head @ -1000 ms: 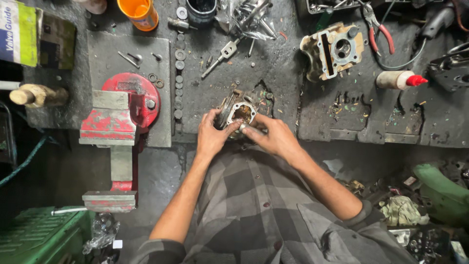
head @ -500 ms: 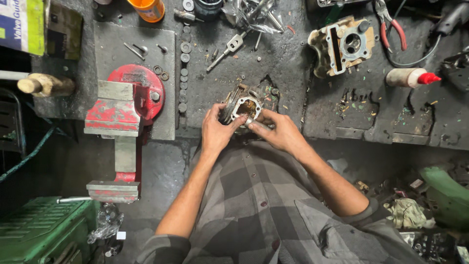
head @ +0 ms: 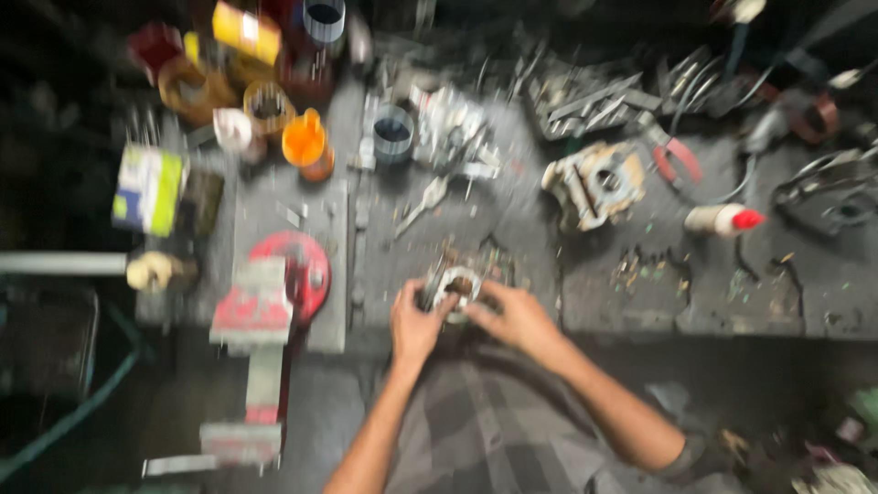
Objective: The person works on a motorcycle cylinder head at a cluttered workbench, first fitting and pressing a component into the casting by hand, then picking up a corded power drill and grinding or drilling the cylinder head while holding it steady with the other hand.
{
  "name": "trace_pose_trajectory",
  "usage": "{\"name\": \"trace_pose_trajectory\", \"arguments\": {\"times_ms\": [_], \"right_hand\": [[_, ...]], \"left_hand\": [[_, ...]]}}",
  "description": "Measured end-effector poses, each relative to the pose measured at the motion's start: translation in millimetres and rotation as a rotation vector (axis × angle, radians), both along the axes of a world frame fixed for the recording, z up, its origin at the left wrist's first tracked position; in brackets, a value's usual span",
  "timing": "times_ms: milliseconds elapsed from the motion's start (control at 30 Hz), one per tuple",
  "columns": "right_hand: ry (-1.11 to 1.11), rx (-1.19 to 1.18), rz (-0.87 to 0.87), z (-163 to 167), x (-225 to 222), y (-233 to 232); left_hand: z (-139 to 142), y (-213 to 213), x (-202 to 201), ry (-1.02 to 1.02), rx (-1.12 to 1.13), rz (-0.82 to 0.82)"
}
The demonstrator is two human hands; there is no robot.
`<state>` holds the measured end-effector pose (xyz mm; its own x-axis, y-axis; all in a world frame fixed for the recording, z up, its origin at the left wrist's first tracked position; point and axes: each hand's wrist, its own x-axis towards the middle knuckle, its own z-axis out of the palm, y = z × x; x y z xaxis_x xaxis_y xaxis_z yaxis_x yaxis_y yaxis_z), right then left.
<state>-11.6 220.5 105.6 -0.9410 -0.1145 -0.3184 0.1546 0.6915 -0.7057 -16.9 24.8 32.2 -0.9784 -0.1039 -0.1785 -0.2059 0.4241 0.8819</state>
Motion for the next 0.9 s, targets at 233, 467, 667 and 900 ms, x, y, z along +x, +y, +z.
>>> {"name": "trace_pose_trajectory", "arguments": {"times_ms": [233, 467, 667, 900], "right_hand": [[0.01, -0.167, 0.117, 7.9, 7.2, 10.6], [-0.061, -0.07, 0.064, 7.9, 3.6, 17.6], [-0.054, -0.212, 0.075, 14.2, -0.6, 24.8], [-0.068, -0.049, 0.134, 19.7, 3.0, 28.5]], "left_hand": [[-4.5, -4.2, 0.5, -0.063, 0.267, -0.145], [-54.0, 21.1, -20.2, 0.006, 0.29, -0.019], [-55.5, 33.4, -31.0, 0.169, 0.42, 0.028], [-62.0, 13.5, -10.0, -0.043, 0.45, -0.139]]}}
